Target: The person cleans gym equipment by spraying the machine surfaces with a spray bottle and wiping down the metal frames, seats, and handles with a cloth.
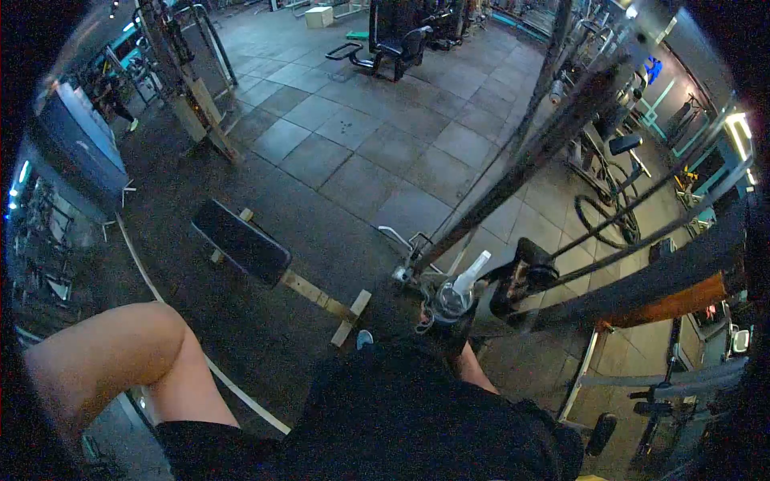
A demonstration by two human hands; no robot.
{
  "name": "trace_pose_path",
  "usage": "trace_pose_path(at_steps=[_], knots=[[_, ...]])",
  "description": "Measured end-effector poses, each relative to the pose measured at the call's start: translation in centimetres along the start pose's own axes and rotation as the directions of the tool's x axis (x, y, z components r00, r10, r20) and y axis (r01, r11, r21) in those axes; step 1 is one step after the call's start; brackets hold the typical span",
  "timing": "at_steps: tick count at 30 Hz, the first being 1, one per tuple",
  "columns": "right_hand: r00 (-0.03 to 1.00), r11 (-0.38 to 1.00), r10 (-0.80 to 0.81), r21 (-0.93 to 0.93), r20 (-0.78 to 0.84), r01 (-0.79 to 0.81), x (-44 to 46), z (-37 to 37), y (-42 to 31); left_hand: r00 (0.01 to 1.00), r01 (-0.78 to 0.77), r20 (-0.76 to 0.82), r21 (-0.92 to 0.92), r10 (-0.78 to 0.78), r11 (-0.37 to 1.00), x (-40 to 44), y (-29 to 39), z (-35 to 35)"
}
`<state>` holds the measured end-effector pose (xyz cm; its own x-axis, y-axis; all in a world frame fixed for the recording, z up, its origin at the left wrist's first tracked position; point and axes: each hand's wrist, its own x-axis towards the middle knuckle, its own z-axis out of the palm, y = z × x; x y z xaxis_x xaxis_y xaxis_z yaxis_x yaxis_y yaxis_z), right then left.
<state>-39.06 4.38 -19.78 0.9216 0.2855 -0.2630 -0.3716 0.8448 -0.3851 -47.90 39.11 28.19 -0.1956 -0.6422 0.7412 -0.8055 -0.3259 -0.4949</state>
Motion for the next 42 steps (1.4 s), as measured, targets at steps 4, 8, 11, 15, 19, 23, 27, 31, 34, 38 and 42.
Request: trace_pose_path(at_steps=[4, 8, 11, 15, 19, 23, 27, 31, 34, 38, 42], knots=[[1.0, 1.0, 0.015, 0.002, -0.004, -0.015, 3.7, 1.1, 0.9, 1.0, -0.003, -0.011, -0.001, 0.003, 1.0, -2.2, -3.6, 0.3], [1.0, 0.999, 0.026, 0.022, -0.009, -0.026, 7.7, 1.8, 1.8, 1.0, -0.011, -0.023, -0.01, 0.011, 1.0, -4.3, -7.1, 1.7], [0.999, 0.998, 0.049, 0.031, -0.013, -0.049, 11.4, 2.2, 2.2, 1.0, -0.008, -0.014, -0.003, 0.008, 1.0, -5.9, -9.9, 2.8], [0.998, 0.997, 0.07, 0.036, -0.003, -0.07, 17.4, 2.6, 2.0, 1.0, -0.002, -0.002, 0.011, 0.002, 1.0, -8.1, -13.9, 4.9], [0.996, 0.996, 0.088, 0.025, 0.012, -0.088, 25.2, 3.5, 0.6, 1.0, 0.003, -0.002, 0.034, -0.003, 0.999, -10.3, -19.1, 8.0], [0.995, 0.996, 0.089, 0.012, 0.036, -0.09, 32.8, 5.9, -2.0, 1.0, 0.0, -0.008, 0.051, 0.0, 0.999, -12.0, -25.0, 11.1], [0.995, 0.998, 0.055, -0.012, 0.085, -0.054, 39.1, 8.2, -5.4, 1.0, 0.004, -0.019, 0.061, -0.002, 0.998, -13.7, -30.4, 13.9], [0.99, 0.998, -0.04, -0.033, 0.138, 0.045, 43.7, 12.3, -8.7, 0.999, 0.045, -0.031, 0.006, -0.044, 0.999, -15.3, -34.8, 15.3], [0.983, 0.995, -0.101, -0.011, 0.157, 0.104, 46.5, 12.6, -9.8, 0.998, 0.045, -0.041, -0.006, -0.046, 0.999, -16.4, -37.8, 16.4], [0.984, 0.999, -0.04, 0.025, 0.172, 0.037, 48.0, 11.7, -10.9, 0.999, 0.036, -0.035, -0.016, -0.036, 0.999, -17.5, -39.9, 17.5], [0.989, 0.996, -0.094, 0.016, 0.117, 0.093, 50.5, 11.6, -10.6, 1.0, 0.002, -0.025, -0.051, -0.004, 0.999, -19.1, -44.2, 18.6]])
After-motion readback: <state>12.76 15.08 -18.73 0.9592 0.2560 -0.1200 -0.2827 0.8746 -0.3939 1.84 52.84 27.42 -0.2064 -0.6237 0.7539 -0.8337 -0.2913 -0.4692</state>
